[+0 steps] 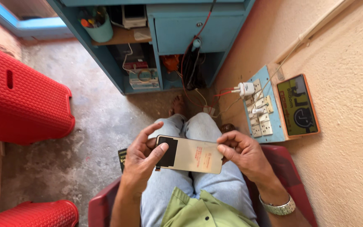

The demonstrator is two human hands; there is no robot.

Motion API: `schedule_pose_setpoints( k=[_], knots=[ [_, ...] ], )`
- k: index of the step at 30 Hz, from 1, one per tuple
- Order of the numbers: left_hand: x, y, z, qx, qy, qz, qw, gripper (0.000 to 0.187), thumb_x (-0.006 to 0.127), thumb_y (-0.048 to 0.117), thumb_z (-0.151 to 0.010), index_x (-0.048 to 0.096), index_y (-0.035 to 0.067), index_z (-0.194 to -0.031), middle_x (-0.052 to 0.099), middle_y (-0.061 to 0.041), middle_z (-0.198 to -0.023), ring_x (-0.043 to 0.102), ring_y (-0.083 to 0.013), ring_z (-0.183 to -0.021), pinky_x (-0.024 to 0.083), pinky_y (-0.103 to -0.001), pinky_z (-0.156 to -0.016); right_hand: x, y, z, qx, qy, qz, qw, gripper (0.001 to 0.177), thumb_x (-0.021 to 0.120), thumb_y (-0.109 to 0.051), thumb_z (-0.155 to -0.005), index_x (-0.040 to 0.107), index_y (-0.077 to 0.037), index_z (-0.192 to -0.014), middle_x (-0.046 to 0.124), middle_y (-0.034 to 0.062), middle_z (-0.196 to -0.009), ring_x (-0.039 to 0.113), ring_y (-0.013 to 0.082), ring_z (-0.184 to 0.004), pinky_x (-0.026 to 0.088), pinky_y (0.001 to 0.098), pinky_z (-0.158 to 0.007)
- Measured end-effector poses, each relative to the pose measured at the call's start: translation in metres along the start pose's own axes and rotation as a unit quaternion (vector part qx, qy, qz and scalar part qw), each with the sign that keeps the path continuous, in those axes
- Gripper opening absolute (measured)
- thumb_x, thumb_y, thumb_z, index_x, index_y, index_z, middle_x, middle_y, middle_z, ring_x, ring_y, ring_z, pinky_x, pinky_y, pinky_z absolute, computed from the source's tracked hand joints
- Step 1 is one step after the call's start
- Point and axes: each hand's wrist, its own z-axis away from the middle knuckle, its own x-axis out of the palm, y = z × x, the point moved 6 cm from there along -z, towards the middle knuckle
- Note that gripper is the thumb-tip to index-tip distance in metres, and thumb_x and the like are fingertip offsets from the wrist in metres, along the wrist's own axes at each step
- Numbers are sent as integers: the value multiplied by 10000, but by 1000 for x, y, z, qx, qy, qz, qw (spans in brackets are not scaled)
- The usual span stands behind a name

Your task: The person assembles a mobile phone by inspecting the battery and motherboard, using scissors to trim a protective film, and connecting the screen to the internal components while seated at a workbench.

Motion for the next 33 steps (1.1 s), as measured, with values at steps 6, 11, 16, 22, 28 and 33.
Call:
schedule_pose_setpoints(
  k=[6, 11, 16, 22, 28, 33],
  knots=[
    [23, -13, 14, 39, -77, 267, 960, 623, 681, 180, -939, 444, -45, -1471, 593, -249, -1442, 623, -266, -1274, 469, -368, -1090, 15, 20, -1, 67, 14, -97, 993, 169, 686, -102, -928, 688, -7, -1068, 751, 64, -910, 713, 110, -792, 616, 277, -650],
    [51, -58, 22, 49, -26, 221, 974, 600, 655, 42, -851, 454, 34, -1416, 518, -153, -1485, 629, -233, -1279, 501, -398, -1077, 32, 36, 3, 54, 32, -89, 994, 157, 675, -115, -943, 678, -9, -1060, 738, 53, -892, 693, 93, -773, 625, 281, -639],
    [43, -92, 16, 39, 92, 123, 987, 339, 655, -5, -934, 636, -90, -1262, 634, -190, -1444, 682, -200, -1129, 561, -349, -960, 40, 31, 3, 23, 69, 49, 996, 173, 665, -138, -950, 695, -2, -1052, 727, 29, -876, 660, 58, -737, 617, 257, -607],
    [53, -93, 13, 68, 123, 196, 971, 364, 647, -32, -916, 618, -72, -1277, 663, -200, -1366, 676, -232, -1158, 547, -375, -1004, 58, 2, 11, -49, 126, 226, 965, 174, 677, -155, -946, 674, 2, -1020, 743, 71, -856, 636, 99, -615, 545, 274, -540],
    [64, -77, 7, 47, 94, 269, 957, 423, 608, -30, -932, 567, -94, -1348, 680, -214, -1283, 667, -293, -1175, 541, -417, -1027, 74, -36, 18, -193, 131, 278, 932, 143, 629, -128, -970, 595, 1, -1022, 756, 132, -1123, 729, 166, -713, 606, 289, -569],
    [68, -59, 6, 60, 94, 270, 956, 770, 579, -22, -827, 317, 56, -1546, 608, -147, -1258, 631, -259, -1150, 512, -406, -1001, 79, -43, 18, -185, 124, 269, 937, 141, 595, -120, -978, 570, 9, -1029, 734, 138, -1219, 717, 175, -661, 596, 280, -562]
  ],
)
